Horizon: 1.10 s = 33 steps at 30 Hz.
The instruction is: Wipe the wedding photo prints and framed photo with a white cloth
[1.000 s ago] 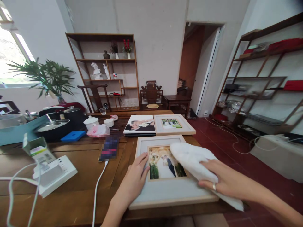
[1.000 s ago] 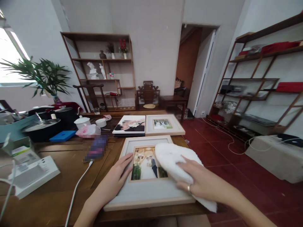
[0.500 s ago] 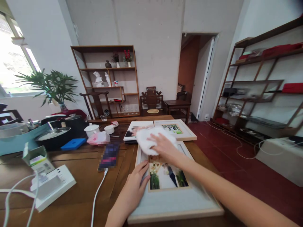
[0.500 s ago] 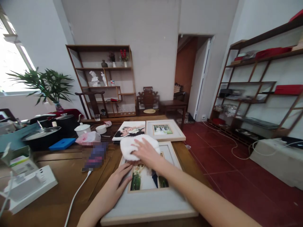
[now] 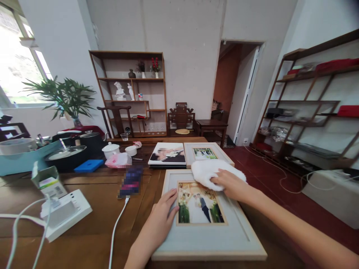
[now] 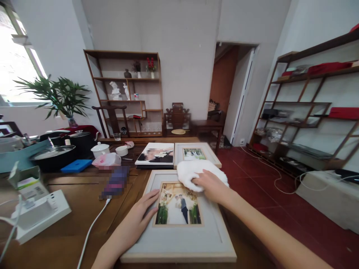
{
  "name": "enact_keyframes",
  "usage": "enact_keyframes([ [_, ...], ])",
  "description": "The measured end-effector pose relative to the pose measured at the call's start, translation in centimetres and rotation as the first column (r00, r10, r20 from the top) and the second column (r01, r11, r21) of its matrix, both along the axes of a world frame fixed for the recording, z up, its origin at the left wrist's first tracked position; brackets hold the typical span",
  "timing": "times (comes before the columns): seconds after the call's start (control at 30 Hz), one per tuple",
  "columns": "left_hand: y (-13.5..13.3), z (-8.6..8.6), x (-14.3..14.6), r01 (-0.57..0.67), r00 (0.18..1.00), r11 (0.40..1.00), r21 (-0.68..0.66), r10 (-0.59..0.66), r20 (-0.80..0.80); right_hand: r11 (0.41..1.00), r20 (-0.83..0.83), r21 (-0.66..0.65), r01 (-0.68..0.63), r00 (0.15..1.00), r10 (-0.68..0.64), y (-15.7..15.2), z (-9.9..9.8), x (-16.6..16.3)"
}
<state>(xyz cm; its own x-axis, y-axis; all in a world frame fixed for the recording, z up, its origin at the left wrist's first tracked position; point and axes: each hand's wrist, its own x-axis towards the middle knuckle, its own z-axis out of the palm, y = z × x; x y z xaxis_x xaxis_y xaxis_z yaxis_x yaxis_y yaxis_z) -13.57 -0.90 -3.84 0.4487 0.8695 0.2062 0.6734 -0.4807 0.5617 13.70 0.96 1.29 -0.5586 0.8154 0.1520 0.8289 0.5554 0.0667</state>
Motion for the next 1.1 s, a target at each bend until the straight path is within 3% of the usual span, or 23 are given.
enact_keyframes([
  [0.13, 0.0, 0.2, 0.1, -0.005, 1.0, 1.0, 0.01, 0.004, 0.023, 0.992, 0.043, -0.059, 0.111, 0.993, -0.108, -1.5, 0.7, 0.8],
  [0.33, -0.1, 0.1, 0.2, -0.017, 1.0, 1.0, 0.016, 0.017, 0.021, 0.958, 0.13, -0.183, 0.219, 0.972, -0.197, -6.4, 2.2, -3.5],
  [0.5, -0.1, -0.4, 0.1, -0.016, 1.0, 0.999, 0.028, 0.015, 0.027, 0.902, 0.247, -0.377, 0.209, 0.962, -0.119, -10.8, 2.5, -6.0],
  [0.6, 0.0, -0.8, 0.0, 0.005, 0.999, 0.999, 0.053, -0.007, 0.034, 0.913, 0.178, -0.363, 0.186, 0.976, -0.128, -11.8, 2.1, -5.9],
  [0.73, 0.0, -0.6, 0.0, 0.025, 1.0, 0.998, 0.053, -0.025, 0.018, 0.943, -0.02, -0.255, 0.214, 0.974, -0.227, -9.6, 1.2, -4.8],
  [0.93, -0.1, -0.1, 0.0, 0.017, 1.0, 1.0, 0.019, -0.017, -0.01, 0.989, -0.039, -0.066, 0.134, 0.99, -0.136, -2.5, -2.0, -3.4],
  [1.0, -0.1, -0.1, 0.0, 0.021, 1.0, 1.0, 0.023, -0.021, -0.006, 0.99, -0.042, -0.069, 0.122, 0.991, -0.125, -1.8, -2.5, -3.5],
  [1.1, -0.1, -0.3, 0.0, 0.024, 1.0, 0.999, 0.031, -0.024, 0.007, 0.986, -0.029, -0.132, 0.101, 0.994, -0.105, -3.3, -1.7, -4.2],
])
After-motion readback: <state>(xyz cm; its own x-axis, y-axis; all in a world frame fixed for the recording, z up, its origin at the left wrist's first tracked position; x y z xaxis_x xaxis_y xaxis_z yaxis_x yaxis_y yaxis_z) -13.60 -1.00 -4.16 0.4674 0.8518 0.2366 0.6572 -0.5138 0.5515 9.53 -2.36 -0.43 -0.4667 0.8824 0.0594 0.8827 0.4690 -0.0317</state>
